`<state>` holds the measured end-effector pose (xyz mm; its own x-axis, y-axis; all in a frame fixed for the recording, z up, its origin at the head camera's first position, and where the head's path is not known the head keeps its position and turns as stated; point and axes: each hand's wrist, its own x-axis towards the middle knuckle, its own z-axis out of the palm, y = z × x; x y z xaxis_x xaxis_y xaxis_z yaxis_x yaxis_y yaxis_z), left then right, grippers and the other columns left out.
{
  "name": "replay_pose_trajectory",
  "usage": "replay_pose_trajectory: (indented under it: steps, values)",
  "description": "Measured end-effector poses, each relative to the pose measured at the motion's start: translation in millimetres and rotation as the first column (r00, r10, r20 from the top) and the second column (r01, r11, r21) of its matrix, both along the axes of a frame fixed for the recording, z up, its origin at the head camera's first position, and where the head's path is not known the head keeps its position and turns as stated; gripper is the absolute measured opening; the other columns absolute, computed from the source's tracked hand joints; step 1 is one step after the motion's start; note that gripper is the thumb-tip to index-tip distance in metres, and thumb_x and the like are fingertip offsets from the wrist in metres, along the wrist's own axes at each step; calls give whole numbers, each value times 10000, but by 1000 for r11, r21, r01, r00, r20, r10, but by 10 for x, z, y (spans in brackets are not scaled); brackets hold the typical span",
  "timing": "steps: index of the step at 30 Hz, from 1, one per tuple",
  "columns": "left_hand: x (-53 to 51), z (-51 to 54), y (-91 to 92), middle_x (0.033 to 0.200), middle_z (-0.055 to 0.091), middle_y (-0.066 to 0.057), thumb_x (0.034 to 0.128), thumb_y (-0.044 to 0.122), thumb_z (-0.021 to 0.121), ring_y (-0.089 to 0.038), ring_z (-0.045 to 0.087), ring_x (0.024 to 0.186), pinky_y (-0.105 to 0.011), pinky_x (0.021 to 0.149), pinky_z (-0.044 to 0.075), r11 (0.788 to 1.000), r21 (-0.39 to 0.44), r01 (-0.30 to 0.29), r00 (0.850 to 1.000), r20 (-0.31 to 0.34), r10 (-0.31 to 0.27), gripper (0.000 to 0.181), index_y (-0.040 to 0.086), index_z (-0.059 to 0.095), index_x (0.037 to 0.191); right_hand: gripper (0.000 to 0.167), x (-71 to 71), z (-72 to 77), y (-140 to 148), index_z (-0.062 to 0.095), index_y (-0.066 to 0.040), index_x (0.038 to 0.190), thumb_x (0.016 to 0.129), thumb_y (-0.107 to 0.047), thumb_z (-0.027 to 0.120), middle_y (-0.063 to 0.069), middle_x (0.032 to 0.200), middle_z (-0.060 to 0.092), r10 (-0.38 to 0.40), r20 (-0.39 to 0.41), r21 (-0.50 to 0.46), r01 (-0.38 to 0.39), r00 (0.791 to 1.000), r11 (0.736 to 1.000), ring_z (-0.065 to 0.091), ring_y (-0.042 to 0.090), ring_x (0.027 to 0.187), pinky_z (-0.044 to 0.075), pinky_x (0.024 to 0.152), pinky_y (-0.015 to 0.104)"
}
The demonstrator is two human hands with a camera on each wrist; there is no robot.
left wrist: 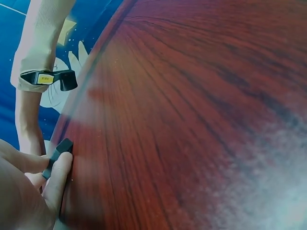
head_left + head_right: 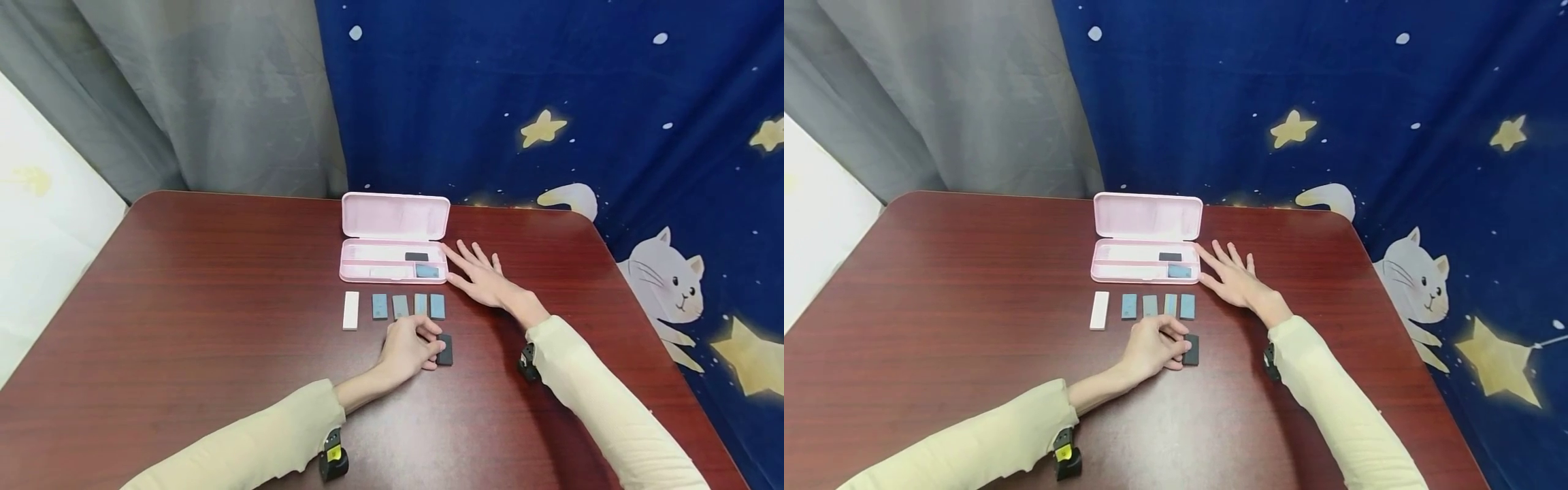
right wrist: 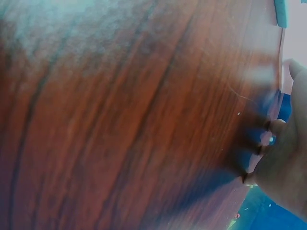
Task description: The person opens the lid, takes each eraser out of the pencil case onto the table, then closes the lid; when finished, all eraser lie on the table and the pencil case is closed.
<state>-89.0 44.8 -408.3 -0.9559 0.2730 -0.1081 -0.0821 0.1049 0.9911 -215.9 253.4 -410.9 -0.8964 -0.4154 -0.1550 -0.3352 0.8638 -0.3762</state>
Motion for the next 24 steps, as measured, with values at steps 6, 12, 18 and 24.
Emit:
replay_pose_trajectory:
  steps: [6, 12, 18, 24]
  values:
    - [4, -13, -38, 785, 611, -118, 808, -117, 692, -243, 673, 621, -317, 536, 575, 1000, 11, 4, 1000, 14, -4, 134, -73, 642, 924, 635, -12, 5, -11, 86, -371, 1547, 1003, -538, 368, 91, 1609, 30, 3, 3, 4, -3, 1000, 1000, -58, 364, 1447, -57, 1076, 671]
    - [9, -24, -82, 774, 632, -136, 812, -148, 653, -293, 691, 647, -319, 555, 578, 999, 32, 16, 999, 29, -17, 135, -94, 655, 936, 631, 0, -1, -6, 86, -374, 1546, 1005, -533, 368, 91, 1609, 38, 0, 7, 2, 0, 1000, 1000, -51, 361, 1448, -51, 1080, 665]
    - [23, 22, -116, 789, 664, -188, 825, -137, 632, -319, 696, 676, -316, 573, 580, 999, 51, 15, 999, 48, -17, 143, -118, 659, 964, 627, -1, 1, -5, 86, -383, 1544, 1005, -534, 366, 88, 1610, 37, -1, 7, -4, 1, 1000, 1000, -55, 354, 1449, -52, 1082, 659]
    - [2, 55, -156, 808, 679, -217, 858, -101, 587, -305, 701, 704, -323, 625, 583, 995, 93, 17, 989, 147, -31, 168, -121, 658, 1008, 631, -9, -6, -5, 77, -397, 1541, 1001, -540, 371, 88, 1610, 36, 2, 7, -2, -2, 1000, 1000, -58, 352, 1449, -55, 1081, 661]
